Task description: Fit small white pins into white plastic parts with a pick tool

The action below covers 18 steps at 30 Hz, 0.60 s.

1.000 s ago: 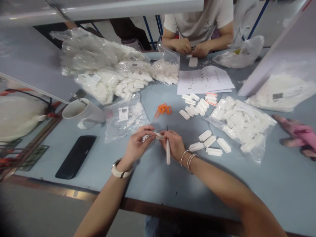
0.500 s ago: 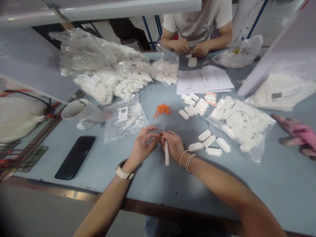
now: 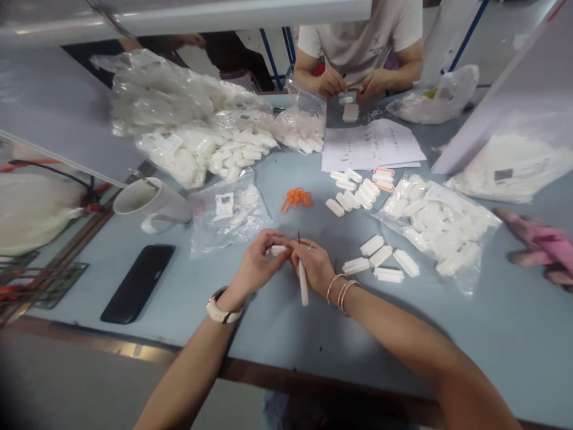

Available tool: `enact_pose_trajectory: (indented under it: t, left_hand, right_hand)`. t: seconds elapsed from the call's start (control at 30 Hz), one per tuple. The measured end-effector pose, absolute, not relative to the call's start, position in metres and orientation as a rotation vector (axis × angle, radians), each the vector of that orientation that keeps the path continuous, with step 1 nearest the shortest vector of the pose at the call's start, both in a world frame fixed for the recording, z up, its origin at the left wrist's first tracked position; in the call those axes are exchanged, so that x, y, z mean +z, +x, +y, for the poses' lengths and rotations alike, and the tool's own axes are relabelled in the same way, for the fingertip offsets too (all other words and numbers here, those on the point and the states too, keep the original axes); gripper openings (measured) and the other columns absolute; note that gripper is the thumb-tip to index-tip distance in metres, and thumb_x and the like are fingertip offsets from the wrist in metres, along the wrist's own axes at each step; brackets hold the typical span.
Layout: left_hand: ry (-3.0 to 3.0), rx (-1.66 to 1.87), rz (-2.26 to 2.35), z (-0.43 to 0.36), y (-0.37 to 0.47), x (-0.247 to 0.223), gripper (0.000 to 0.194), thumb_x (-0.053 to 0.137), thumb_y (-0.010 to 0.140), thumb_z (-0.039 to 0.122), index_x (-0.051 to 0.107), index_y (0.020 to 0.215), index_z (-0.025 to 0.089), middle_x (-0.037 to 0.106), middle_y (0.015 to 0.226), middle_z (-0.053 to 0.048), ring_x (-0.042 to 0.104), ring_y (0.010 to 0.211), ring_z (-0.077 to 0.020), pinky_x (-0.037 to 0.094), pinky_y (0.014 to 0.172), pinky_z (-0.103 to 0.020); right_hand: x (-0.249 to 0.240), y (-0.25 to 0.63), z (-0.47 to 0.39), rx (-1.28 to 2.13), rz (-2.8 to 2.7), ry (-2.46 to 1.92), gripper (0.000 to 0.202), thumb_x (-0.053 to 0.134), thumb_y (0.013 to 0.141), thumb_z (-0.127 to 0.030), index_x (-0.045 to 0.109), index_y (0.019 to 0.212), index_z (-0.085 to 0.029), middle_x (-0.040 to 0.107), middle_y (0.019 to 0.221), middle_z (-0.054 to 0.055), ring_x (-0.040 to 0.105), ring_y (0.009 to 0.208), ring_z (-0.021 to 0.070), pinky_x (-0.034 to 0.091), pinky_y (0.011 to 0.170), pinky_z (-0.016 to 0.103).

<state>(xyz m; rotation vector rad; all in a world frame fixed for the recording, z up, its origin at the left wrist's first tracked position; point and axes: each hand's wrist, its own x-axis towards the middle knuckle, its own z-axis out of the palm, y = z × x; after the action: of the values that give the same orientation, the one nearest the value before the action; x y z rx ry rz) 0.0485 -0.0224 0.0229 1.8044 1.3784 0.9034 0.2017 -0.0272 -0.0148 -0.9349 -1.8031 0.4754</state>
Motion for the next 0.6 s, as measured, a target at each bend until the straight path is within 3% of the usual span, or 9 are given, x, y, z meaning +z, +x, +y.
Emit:
enact_pose_trajectory:
  t: [0.2,0.33,0.47,0.6]
  left_hand:
    - [1.717,0.957,1.391,-0.019,0.045,0.023,0.03,0.064,0.077,0.033,0.054,0.102,0.02,0.069,0.089,-0.004,0.065,0.084,-0.0181,0.05,0.08,-0.032]
    - [1.749,1.07,1.6,-0.01,0.031,0.018,0.019,0.053,0.085,0.034,0.063,0.091,0.019,0.068,0.087,-0.005,0.062,0.077,-0.018,0.05,0.074,-0.033]
    - [2.068,0.961,1.782,-0.003,0.02,0.008,0.015,0.054,0.084,0.027,0.067,0.08,0.02,0.069,0.08,-0.005,0.06,0.081,-0.0224,0.047,0.079,-0.037]
    - [2.346,0.841,1.747,-0.001,0.021,0.001,0.016,0.055,0.085,0.026,0.069,0.081,0.021,0.068,0.081,-0.007,0.058,0.081,-0.0242,0.045,0.078,-0.038]
  right_hand:
    - [-0.015,0.201,-0.028,0.558,-1.702,-0.948,0.023,0.053,0.082,-0.013,0.048,0.062,-0.023,0.07,0.079,0.0,0.068,0.082,0.0151,0.054,0.071,0.025]
    - [-0.013,0.201,-0.028,0.652,-1.542,-1.087,0.025,0.06,0.081,-0.02,0.045,0.061,-0.023,0.072,0.093,0.001,0.068,0.081,0.0143,0.054,0.074,0.025]
    - [-0.012,0.202,-0.028,0.736,-1.482,-1.133,0.025,0.062,0.08,-0.022,0.044,0.062,-0.023,0.072,0.096,0.002,0.068,0.081,0.015,0.054,0.076,0.027]
    - [-0.011,0.202,-0.028,0.743,-1.501,-1.113,0.026,0.061,0.081,-0.023,0.043,0.062,-0.023,0.072,0.095,0.002,0.068,0.081,0.0152,0.054,0.076,0.027]
